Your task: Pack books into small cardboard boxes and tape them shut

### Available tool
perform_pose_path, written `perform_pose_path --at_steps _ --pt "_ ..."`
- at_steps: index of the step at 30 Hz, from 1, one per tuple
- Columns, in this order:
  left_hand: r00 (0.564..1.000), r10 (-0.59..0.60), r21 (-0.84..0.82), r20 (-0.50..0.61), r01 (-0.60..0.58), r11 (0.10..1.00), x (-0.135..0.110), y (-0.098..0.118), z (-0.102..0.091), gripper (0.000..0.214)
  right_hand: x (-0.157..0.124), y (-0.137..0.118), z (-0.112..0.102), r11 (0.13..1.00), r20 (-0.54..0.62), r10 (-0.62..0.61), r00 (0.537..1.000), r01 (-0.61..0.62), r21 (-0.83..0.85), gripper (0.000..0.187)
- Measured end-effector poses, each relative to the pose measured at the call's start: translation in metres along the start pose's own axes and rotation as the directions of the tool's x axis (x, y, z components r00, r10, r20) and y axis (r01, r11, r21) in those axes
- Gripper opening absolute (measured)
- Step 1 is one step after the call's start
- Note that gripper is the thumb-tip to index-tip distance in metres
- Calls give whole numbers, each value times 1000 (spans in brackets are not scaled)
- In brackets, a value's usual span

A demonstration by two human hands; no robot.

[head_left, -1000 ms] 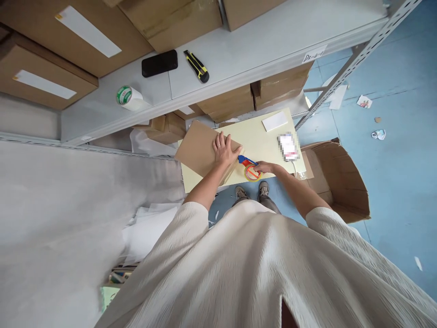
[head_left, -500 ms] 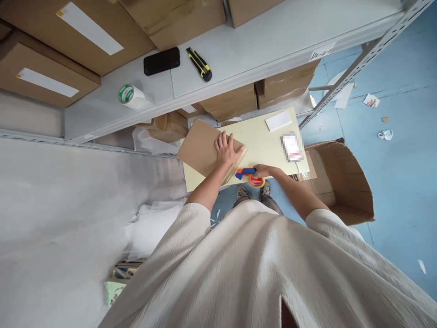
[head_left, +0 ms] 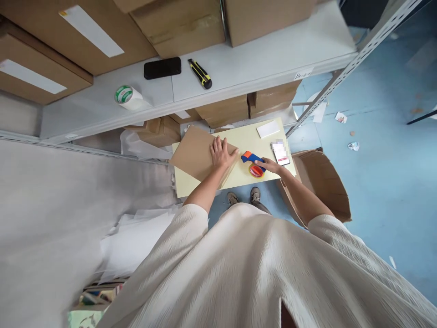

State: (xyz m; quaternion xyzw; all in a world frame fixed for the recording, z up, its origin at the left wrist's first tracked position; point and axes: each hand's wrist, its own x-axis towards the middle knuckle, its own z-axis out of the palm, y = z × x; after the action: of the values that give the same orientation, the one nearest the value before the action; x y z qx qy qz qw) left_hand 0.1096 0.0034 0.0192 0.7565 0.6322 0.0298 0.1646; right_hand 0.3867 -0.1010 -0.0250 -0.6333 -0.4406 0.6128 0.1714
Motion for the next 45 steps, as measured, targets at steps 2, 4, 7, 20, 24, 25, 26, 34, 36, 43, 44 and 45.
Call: perform_pose_path --at_steps 2,4,7,20,24,25,26,34,36,43,44,45 --pt "994 -101 -27 -43 100 995 -1 8 5 94 -8 -11 -12 999 -82 -29 996 32 26 66" --pt "967 -242 -83 -83 235 968 1 18 10 96 -15 -26 -25 996 -148 -84 985 86 5 57" --pt "924 -371 -201 -91 348 916 6 28 12 94 -26 -54 -45 982 -225 -186 957 175 -66 44" --pt "993 -37 -148 -114 20 989 -53 -77 -16 65 -41 -201 -105 650 -306 -682 664 359 -670 52" --pt "988 -58 -109 -144 42 993 -67 -108 -24 60 -26 -237 -118 492 -255 -780 571 308 -814 63" --pt "987 -58 -103 -147 43 994 -70 -114 -25 59 -21 -245 -120 463 -243 -790 563 289 -838 65" --pt "987 -55 -99 -148 41 994 -72 -119 -25 59 -17 -252 -121 439 -233 -794 562 265 -858 66" --pt "986 -23 -96 -166 7 995 -89 -128 -25 60 18 -294 -130 397 -226 -781 582 183 -899 68" --pt "986 -38 -91 -160 23 996 -89 -126 -27 61 29 -304 -134 409 -242 -778 580 175 -896 68" --pt "988 -55 -125 -143 37 992 -89 -125 -30 62 67 -326 -144 368 -233 -782 578 128 -921 64" --pt "988 -54 -127 -144 36 991 -90 -126 -30 62 70 -327 -144 357 -226 -783 580 121 -926 64" --pt "988 -52 -129 -143 34 991 -90 -126 -30 62 73 -328 -145 350 -221 -782 583 116 -930 64"
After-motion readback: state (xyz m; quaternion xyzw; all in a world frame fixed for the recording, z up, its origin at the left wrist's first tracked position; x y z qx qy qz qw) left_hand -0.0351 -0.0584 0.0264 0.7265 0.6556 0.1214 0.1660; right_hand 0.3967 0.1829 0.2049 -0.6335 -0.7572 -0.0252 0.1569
